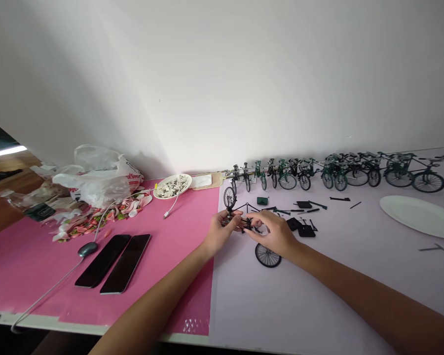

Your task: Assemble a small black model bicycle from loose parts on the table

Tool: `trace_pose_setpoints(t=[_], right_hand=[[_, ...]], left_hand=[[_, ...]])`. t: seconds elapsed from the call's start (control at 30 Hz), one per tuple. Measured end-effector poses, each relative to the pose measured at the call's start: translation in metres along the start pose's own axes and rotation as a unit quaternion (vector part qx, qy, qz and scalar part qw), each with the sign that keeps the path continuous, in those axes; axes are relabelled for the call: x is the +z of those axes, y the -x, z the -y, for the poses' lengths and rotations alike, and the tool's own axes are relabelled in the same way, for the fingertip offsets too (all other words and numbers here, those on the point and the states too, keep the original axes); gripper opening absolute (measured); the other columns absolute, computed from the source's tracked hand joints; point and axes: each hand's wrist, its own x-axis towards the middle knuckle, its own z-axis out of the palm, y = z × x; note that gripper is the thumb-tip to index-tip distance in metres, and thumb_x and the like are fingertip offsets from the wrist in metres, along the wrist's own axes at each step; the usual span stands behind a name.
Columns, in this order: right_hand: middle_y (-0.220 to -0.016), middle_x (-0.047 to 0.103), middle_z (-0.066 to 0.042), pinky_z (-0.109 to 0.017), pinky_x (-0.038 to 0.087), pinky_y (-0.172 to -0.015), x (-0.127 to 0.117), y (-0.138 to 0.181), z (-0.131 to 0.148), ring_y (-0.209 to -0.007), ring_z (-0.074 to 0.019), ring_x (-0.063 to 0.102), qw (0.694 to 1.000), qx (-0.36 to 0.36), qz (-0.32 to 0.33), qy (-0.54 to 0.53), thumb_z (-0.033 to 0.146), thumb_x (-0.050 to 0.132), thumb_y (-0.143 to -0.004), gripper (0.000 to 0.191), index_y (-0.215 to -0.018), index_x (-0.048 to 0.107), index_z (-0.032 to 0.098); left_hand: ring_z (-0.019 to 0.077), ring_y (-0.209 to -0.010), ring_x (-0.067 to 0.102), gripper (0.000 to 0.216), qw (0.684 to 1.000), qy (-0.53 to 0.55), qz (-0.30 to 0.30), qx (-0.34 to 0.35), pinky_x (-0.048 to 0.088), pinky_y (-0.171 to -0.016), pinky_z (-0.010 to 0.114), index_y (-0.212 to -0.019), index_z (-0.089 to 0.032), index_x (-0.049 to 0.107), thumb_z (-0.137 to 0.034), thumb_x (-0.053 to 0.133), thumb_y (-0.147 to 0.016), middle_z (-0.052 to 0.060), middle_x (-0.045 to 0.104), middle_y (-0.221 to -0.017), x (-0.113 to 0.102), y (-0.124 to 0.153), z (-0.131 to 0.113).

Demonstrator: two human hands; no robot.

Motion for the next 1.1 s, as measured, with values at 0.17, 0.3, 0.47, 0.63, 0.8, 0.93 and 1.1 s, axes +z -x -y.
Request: trace_pose_setpoints(t=[0.17, 0.3, 0.47, 0.63, 0.8, 0.93, 1.1], right_hand=[[-0.07, 0.064, 0.002, -0.026, 0.047, -0.053, 0.002, 0.003, -0.002, -0.058, -0.0154, 0.059, 0.997, 0.065, 0.012, 0.038, 0.03, 0.075, -0.081, 0.034, -0.112, 0.063, 0.024], [-0.064, 0.062, 0.003, -0.026, 0.046, -0.053, 0.004, 0.004, -0.002, -0.055, -0.0147, 0.059, 0.997, 0.064, 0.012, 0.043, 0.033, 0.073, -0.082, 0.028, -0.107, 0.066, 0.023], [-0.061, 0.063, 0.004, -0.025, 0.045, -0.052, 0.006, 0.005, -0.004, -0.051, -0.0136, 0.058, 0.999, 0.043, 0.015, 0.024, 0.033, 0.072, -0.083, 0.019, -0.098, 0.067, 0.023], [-0.06, 0.064, 0.004, -0.023, 0.047, -0.053, 0.006, 0.006, -0.007, -0.049, -0.0122, 0.058, 0.999, 0.048, 0.022, -0.006, 0.03, 0.072, -0.082, 0.018, -0.097, 0.067, 0.023], [-0.062, 0.066, 0.004, -0.023, 0.048, -0.054, 0.007, 0.008, -0.011, -0.051, -0.0119, 0.059, 0.996, 0.06, 0.052, -0.029, 0.028, 0.07, -0.08, 0.015, -0.094, 0.066, 0.022], [-0.06, 0.065, 0.004, -0.023, 0.049, -0.054, 0.007, 0.009, -0.012, -0.051, -0.0124, 0.059, 0.996, 0.05, 0.056, -0.037, 0.03, 0.071, -0.082, 0.014, -0.093, 0.065, 0.023], [-0.057, 0.062, 0.005, -0.023, 0.047, -0.053, 0.007, 0.009, -0.011, -0.049, -0.0118, 0.057, 0.997, 0.047, 0.053, -0.037, 0.029, 0.07, -0.082, 0.012, -0.088, 0.063, 0.023]], left_hand=[[0.0196, -0.076, 0.073, 0.047, 1.0, -0.013, -0.003, 0.003, 0.058, -0.07, 0.03, -0.103, -0.011, 0.07, -0.053, 0.074, -0.083, 0.011, 0.076, -0.086, -0.001, -0.001, 0.001], [0.019, -0.077, 0.073, 0.045, 1.0, -0.012, -0.008, -0.009, 0.056, -0.067, 0.028, -0.102, -0.012, 0.07, -0.052, 0.074, -0.083, 0.01, 0.076, -0.086, 0.0, 0.0, 0.001], [0.0199, -0.08, 0.073, 0.043, 1.0, -0.013, 0.0, -0.021, 0.056, -0.068, 0.028, -0.101, -0.013, 0.071, -0.052, 0.074, -0.084, 0.01, 0.077, -0.087, 0.0, 0.001, 0.001], [0.0201, -0.082, 0.073, 0.043, 0.999, -0.026, 0.017, -0.033, 0.056, -0.07, 0.028, -0.097, -0.012, 0.073, -0.053, 0.072, -0.085, 0.011, 0.077, -0.088, 0.0, 0.001, -0.002], [0.0211, -0.083, 0.073, 0.044, 0.998, -0.04, 0.028, -0.033, 0.056, -0.072, 0.029, -0.097, -0.012, 0.073, -0.054, 0.071, -0.086, 0.011, 0.077, -0.088, 0.001, 0.002, -0.005], [0.0213, -0.083, 0.073, 0.043, 0.998, -0.042, 0.031, -0.029, 0.056, -0.072, 0.03, -0.098, -0.012, 0.073, -0.054, 0.071, -0.086, 0.011, 0.077, -0.086, 0.001, 0.003, -0.005], [0.0218, -0.084, 0.073, 0.045, 0.998, -0.047, 0.038, -0.023, 0.056, -0.07, 0.029, -0.099, -0.011, 0.073, -0.054, 0.071, -0.086, 0.012, 0.077, -0.086, 0.002, 0.002, -0.003]])
